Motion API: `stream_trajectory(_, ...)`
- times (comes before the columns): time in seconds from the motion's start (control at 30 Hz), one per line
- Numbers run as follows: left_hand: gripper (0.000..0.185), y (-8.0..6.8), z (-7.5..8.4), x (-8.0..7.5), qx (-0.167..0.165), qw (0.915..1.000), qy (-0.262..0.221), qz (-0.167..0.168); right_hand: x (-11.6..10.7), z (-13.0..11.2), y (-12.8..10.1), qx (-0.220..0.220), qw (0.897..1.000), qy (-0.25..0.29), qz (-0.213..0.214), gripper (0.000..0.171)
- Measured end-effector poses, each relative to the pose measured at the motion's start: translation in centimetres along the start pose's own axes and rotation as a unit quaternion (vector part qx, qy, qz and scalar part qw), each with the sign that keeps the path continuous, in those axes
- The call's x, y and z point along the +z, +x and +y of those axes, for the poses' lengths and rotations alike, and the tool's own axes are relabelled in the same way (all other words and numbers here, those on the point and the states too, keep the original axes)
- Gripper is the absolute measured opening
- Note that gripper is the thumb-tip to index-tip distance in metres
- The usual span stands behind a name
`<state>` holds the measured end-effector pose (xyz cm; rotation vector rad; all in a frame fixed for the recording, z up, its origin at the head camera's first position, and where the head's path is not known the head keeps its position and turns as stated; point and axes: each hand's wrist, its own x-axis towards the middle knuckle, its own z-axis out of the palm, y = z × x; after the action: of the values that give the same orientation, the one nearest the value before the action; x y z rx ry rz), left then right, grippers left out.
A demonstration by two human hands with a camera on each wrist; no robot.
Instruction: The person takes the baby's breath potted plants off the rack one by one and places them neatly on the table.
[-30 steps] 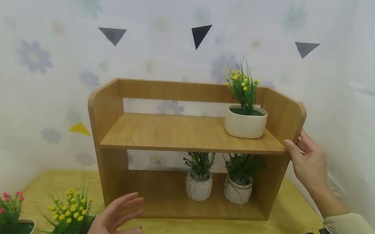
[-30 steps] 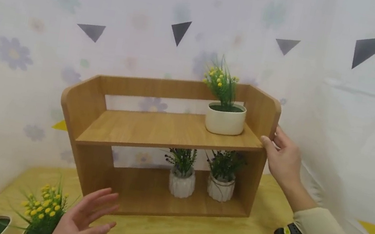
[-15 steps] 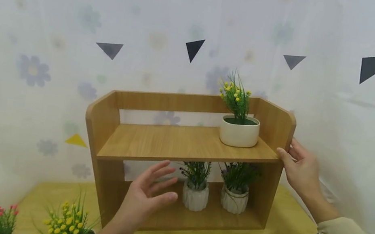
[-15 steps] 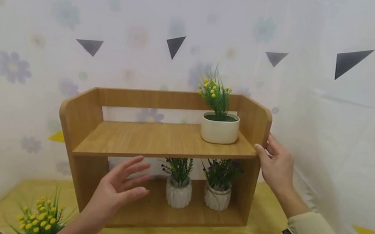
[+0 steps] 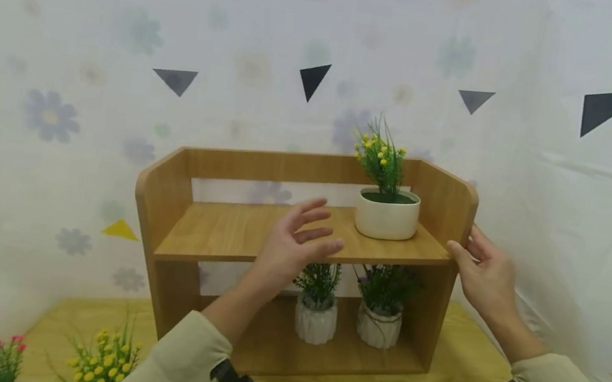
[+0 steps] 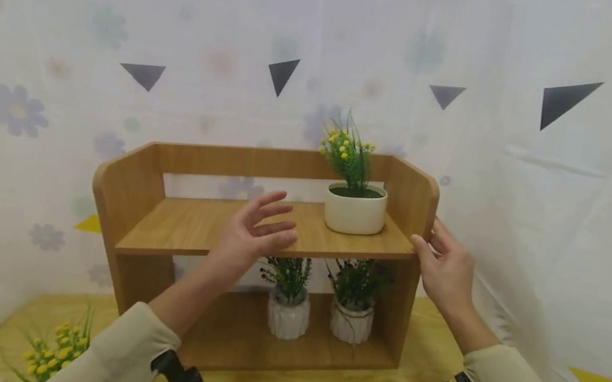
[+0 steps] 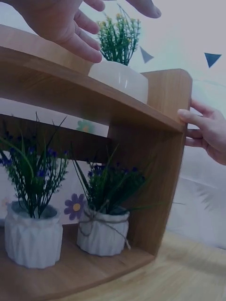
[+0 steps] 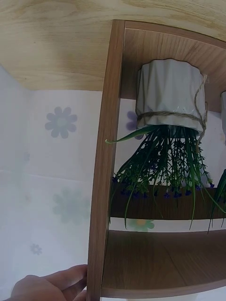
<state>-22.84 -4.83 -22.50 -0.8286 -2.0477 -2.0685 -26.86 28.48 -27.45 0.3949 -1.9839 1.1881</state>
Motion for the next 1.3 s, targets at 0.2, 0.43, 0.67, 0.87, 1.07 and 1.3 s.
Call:
stream_trajectory(0.2,0.07,3.8,0.0,1.2,-0.009,0.9997,0.02,0.011,0.3,-0.1,0.0,-0.003,1.0,0.014,-0.003,0.054)
stream_trajectory(0.43,0.077,5.7,-2.2,2.1,-0.052,0.998,0.027,0.024,0.6,0.2,-1.4,-0.004,1.0,0.002,-0.012,0.054)
stream_trajectory(0.67,0.081,6.7,-4.0,2.3,-0.081,0.993,0.077,0.037,1.2,0.5,-2.4,0.017,0.999,0.026,-0.011,0.054)
stream_trajectory(0.87,0.087,8.4,-3.9,3.1,-0.085,0.9893,0.113,0.034,0.7,0.5,-1.8,0.018,1.0,0.016,-0.005,0.054)
stream_trajectory(1.07,0.09,9.5,-3.6,3.9,-0.091,0.9855,0.138,0.036,0.5,0.1,-1.3,0.019,1.0,0.024,-0.005,0.054)
stream_trajectory(1.3,0.091,11.1,-3.1,4.6,-0.07,0.984,0.161,0.031,0.2,-0.2,-0.2,-0.003,1.0,-0.005,0.005,0.052)
